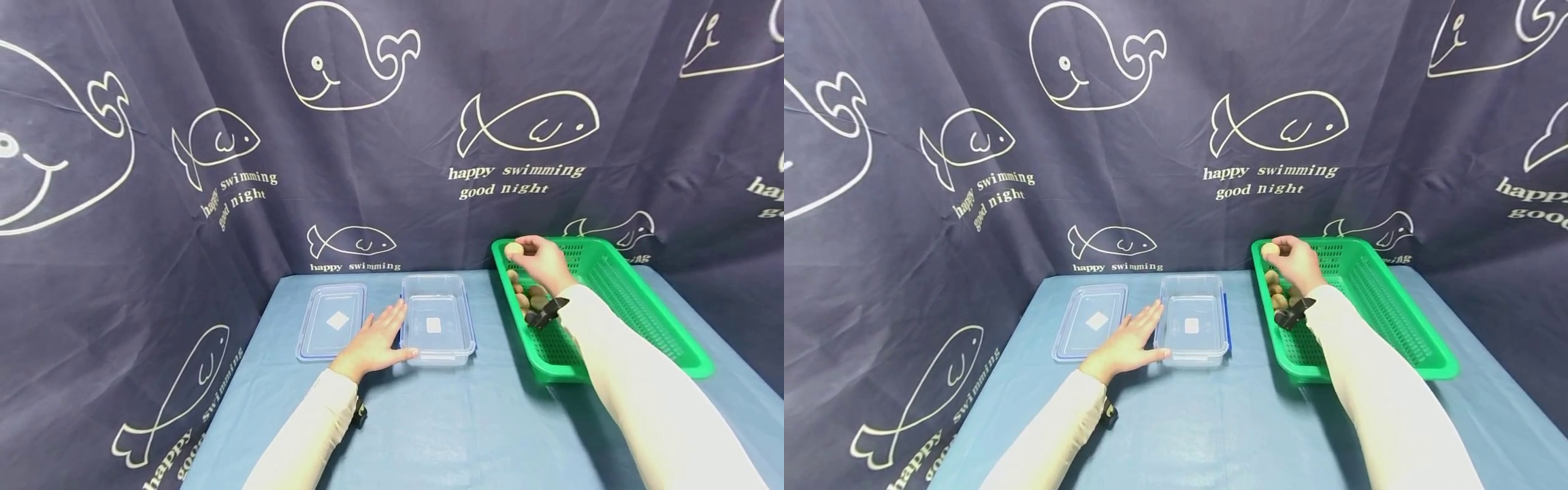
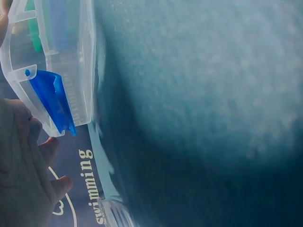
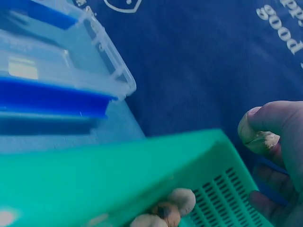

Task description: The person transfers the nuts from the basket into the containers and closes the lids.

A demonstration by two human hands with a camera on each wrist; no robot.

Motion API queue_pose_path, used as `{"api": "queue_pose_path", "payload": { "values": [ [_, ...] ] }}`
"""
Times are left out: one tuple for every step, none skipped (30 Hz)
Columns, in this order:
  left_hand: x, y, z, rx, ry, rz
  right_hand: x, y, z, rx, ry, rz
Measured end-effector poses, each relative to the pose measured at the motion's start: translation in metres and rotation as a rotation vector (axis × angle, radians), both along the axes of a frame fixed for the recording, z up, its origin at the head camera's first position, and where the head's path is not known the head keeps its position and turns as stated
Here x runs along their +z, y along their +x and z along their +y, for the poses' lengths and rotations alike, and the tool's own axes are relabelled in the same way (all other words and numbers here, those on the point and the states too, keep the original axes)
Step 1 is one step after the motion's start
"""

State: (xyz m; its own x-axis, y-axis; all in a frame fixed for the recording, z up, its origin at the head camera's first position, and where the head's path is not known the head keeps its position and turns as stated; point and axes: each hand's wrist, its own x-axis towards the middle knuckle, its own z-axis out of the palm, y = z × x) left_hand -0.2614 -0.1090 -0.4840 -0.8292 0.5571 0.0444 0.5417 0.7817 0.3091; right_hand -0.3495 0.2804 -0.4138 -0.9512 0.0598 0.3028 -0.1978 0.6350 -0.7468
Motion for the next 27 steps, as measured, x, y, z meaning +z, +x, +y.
{"api": "queue_pose_path", "payload": {
  "values": [
    [0.000,0.000,0.000,0.001,0.001,-0.002,0.001,0.000,-0.003,0.007,-0.009,0.001],
    [0.000,0.000,0.000,0.002,0.001,-0.003,0.003,0.001,-0.005,0.013,-0.013,-0.002],
    [-0.001,-0.001,0.000,0.003,-0.001,-0.002,0.004,0.002,-0.009,0.018,-0.020,-0.003],
    [-0.001,-0.001,0.000,0.005,0.000,-0.001,0.006,0.002,-0.012,0.023,-0.021,-0.005],
    [-0.002,-0.002,0.000,0.007,-0.004,0.001,0.007,0.003,-0.015,0.026,-0.024,-0.008],
    [-0.003,-0.002,0.000,0.010,-0.007,0.001,0.008,0.004,-0.019,0.031,-0.023,-0.009],
    [-0.003,-0.003,0.000,0.011,-0.008,0.002,0.009,0.004,-0.023,0.033,-0.023,-0.012],
    [-0.004,-0.003,0.000,0.011,-0.010,0.003,0.010,0.005,-0.026,0.035,-0.024,-0.017],
    [-0.004,-0.003,0.000,0.012,-0.012,0.003,0.011,0.006,-0.029,0.038,-0.026,-0.018],
    [-0.005,-0.003,0.000,0.011,-0.013,0.002,0.011,0.007,-0.033,0.038,-0.025,-0.021],
    [-0.005,-0.003,0.000,0.010,-0.016,0.001,0.012,0.008,-0.036,0.041,-0.028,-0.024],
    [-0.005,-0.003,0.000,0.009,-0.013,-0.002,0.012,0.008,-0.039,0.042,-0.029,-0.024],
    [-0.005,-0.003,-0.001,0.006,-0.012,-0.003,0.012,0.009,-0.043,0.045,-0.033,-0.024],
    [-0.005,-0.003,-0.001,0.005,-0.012,-0.005,0.012,0.009,-0.046,0.048,-0.041,-0.022],
    [-0.005,-0.004,-0.001,0.004,-0.011,-0.005,0.012,0.010,-0.049,0.052,-0.048,-0.020],
    [-0.005,-0.004,-0.001,0.003,-0.009,-0.003,0.012,0.010,-0.052,0.057,-0.053,-0.019],
    [-0.005,-0.005,-0.001,0.003,-0.007,-0.002,0.012,0.010,-0.055,0.062,-0.056,-0.017],
    [-0.005,-0.005,-0.001,0.003,-0.007,-0.001,0.012,0.011,-0.058,0.068,-0.058,-0.017],
    [-0.005,-0.005,-0.001,0.002,-0.008,0.005,0.013,0.011,-0.062,0.075,-0.059,-0.018],
    [-0.005,-0.005,-0.001,0.002,-0.010,0.009,0.013,0.011,-0.065,0.079,-0.056,-0.019],
    [-0.005,-0.006,-0.001,0.001,-0.009,0.011,0.013,0.011,-0.067,0.083,-0.050,-0.020],
    [-0.005,-0.006,-0.001,0.001,-0.007,0.013,0.013,0.012,-0.070,0.089,-0.045,-0.021],
    [-0.005,-0.006,-0.001,0.000,-0.008,0.014,0.013,0.012,-0.073,0.093,-0.042,-0.023],
    [-0.006,-0.006,-0.001,-0.001,-0.008,0.016,0.014,0.013,-0.075,0.098,-0.045,-0.026],
    [-0.006,-0.006,-0.001,-0.002,-0.007,0.015,0.014,0.013,-0.078,0.102,-0.050,-0.026],
    [-0.006,-0.006,-0.001,-0.002,-0.007,0.013,0.014,0.014,-0.080,0.105,-0.053,-0.028],
    [-0.005,-0.006,-0.001,-0.002,-0.007,0.009,0.014,0.014,-0.083,0.110,-0.059,-0.029]
  ]
}}
